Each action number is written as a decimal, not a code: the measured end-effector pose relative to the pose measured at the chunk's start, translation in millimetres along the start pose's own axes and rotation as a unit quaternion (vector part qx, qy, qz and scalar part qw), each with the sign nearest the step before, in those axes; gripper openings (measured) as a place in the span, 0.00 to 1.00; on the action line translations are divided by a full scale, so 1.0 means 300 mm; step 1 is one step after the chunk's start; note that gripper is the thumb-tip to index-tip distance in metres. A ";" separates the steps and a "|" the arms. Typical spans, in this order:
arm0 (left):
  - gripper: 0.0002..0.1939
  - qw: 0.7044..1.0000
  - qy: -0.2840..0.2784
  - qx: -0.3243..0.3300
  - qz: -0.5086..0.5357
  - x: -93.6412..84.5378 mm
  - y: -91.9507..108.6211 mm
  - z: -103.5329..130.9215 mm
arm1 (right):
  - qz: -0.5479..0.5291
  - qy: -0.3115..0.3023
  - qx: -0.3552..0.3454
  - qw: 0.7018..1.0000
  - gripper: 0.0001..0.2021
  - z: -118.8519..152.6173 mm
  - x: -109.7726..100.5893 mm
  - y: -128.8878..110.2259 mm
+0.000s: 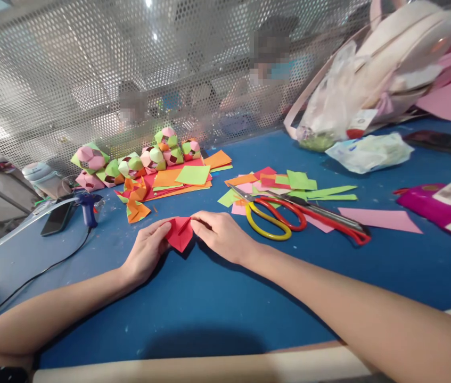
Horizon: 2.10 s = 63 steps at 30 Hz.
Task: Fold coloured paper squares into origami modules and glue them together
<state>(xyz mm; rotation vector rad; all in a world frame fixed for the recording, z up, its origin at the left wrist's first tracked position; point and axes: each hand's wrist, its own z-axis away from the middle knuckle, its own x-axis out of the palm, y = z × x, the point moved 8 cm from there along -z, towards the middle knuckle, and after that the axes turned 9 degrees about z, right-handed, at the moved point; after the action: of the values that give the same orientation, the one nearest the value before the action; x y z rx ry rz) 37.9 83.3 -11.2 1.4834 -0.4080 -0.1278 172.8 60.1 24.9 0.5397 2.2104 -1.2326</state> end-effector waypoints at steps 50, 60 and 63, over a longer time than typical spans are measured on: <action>0.12 0.995 0.013 0.000 -0.101 0.004 0.009 -0.008 | 0.054 0.023 0.006 0.998 0.08 0.006 0.040 -0.001; 0.12 0.988 -0.023 -0.002 -0.150 0.015 0.008 -0.003 | -0.007 0.016 0.003 1.000 0.10 0.016 0.028 -0.028; 0.13 0.995 0.002 -0.022 -0.096 -0.010 -0.004 -0.008 | -0.026 0.035 0.054 0.998 0.10 0.016 0.005 0.008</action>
<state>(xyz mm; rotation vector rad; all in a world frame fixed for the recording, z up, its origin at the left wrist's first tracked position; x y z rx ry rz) 36.2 86.3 -12.9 1.4762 -0.2575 -0.2846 174.4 57.4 20.4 0.5789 2.2386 -1.3869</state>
